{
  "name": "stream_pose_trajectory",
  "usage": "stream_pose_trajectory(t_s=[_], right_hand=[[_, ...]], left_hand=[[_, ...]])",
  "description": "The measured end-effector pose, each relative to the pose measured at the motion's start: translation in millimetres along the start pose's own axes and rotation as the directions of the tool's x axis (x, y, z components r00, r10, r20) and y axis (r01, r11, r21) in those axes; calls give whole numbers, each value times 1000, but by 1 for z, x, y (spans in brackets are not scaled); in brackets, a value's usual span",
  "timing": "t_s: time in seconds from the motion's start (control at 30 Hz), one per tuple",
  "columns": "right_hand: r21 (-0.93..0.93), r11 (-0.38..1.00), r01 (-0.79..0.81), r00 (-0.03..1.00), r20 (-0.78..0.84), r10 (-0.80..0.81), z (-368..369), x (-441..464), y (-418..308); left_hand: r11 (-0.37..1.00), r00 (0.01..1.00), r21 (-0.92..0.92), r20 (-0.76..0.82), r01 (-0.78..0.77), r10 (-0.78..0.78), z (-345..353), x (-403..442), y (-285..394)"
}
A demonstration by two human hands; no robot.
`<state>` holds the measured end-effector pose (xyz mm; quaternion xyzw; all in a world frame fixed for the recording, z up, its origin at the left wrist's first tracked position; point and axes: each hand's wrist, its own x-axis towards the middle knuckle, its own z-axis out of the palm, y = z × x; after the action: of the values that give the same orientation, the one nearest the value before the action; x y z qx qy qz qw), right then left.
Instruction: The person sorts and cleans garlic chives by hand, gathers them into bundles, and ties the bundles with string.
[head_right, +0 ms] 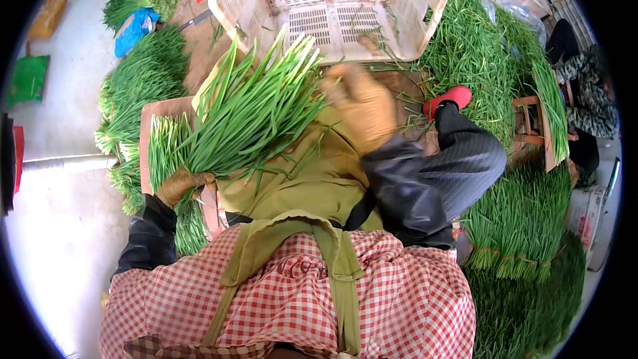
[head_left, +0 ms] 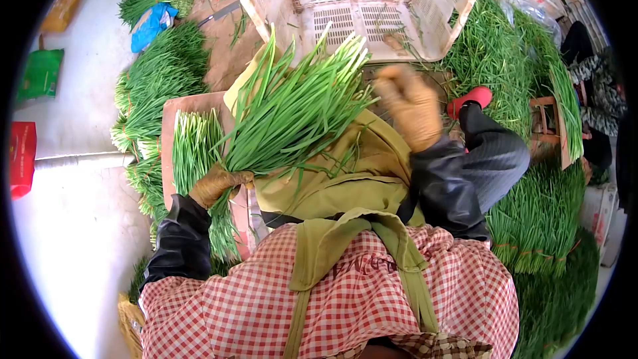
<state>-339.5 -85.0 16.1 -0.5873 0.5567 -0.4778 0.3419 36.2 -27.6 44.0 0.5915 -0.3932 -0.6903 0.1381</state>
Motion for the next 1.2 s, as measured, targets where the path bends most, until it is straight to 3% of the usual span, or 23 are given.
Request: stream_pose_trajectory(t_s=[0.07,0.1,0.13,0.17,0.2,0.23,0.27,0.3,0.4,0.47,0.53,0.57,0.6,0.63,0.67,0.77,0.83,0.9,0.97,1.0,1.07,1.13,1.2], right_hand=[[-329,941,85,993,107,-52,32,-3,-27],[-348,914,208,977,124,-175,51,0,-21],[-354,917,186,971,211,-116,66,0,-17],[-262,961,86,944,330,6,78,-2,-13],[177,981,-79,890,457,-11,87,-6,-23],[276,839,-470,625,775,95,84,-13,-33],[490,709,-507,400,863,-309,85,-15,-38],[427,667,-610,212,900,-382,71,-17,-60],[589,654,-474,173,791,-587,17,4,-70],[705,516,-485,674,678,-294,-17,8,-44],[546,779,-309,907,414,70,-22,33,-22],[542,782,-307,907,415,69,-10,36,-8],[146,989,-33,970,245,-3,7,38,5],[-324,927,190,980,121,-159,20,42,13],[-320,927,194,979,122,-163,29,45,14],[-655,713,251,967,133,-218,39,64,26],[-809,582,-78,995,-24,99,24,88,60],[-826,514,-233,951,-82,298,-10,100,111],[-936,326,134,877,265,402,-52,115,205],[-937,318,142,878,268,397,-54,111,176],[-801,542,-254,963,-158,218,-50,87,60],[-598,791,131,982,-31,-186,-41,87,20],[-420,757,501,848,64,-526,-11,93,10]], left_hand=[[999,999,5,-10,-33,33,5,1,-6],[998,998,10,-23,-58,58,4,2,-12],[999,1000,37,7,-28,28,-1,5,-20],[999,1000,48,6,-26,26,-2,5,-21],[999,999,9,12,-51,51,1,5,-21],[997,997,-31,22,-73,74,3,4,-22],[993,993,-12,-10,-114,114,8,2,-19],[993,993,-6,-3,-115,115,4,5,-20],[998,995,-29,87,51,-48,-15,11,-29],[992,991,-95,115,86,-75,-21,14,-30],[971,981,-207,174,117,-81,-27,21,-38],[971,981,-210,176,113,-76,-27,23,-37],[974,977,-194,200,119,-80,-27,25,-36],[977,972,-176,220,121,-81,-28,27,-33],[972,961,-184,260,145,-94,-32,32,-36],[961,945,-213,311,174,-102,-39,36,-40],[975,950,-165,298,149,-94,-35,32,-34],[985,956,-117,281,123,-86,-31,26,-30],[981,960,-129,259,144,-107,-30,25,-27],[981,961,-137,260,137,-98,-30,25,-26],[984,969,-124,229,128,-97,-29,25,-26],[986,968,-108,231,128,-100,-26,27,-21],[988,972,-94,212,119,-97,-26,28,-18]])
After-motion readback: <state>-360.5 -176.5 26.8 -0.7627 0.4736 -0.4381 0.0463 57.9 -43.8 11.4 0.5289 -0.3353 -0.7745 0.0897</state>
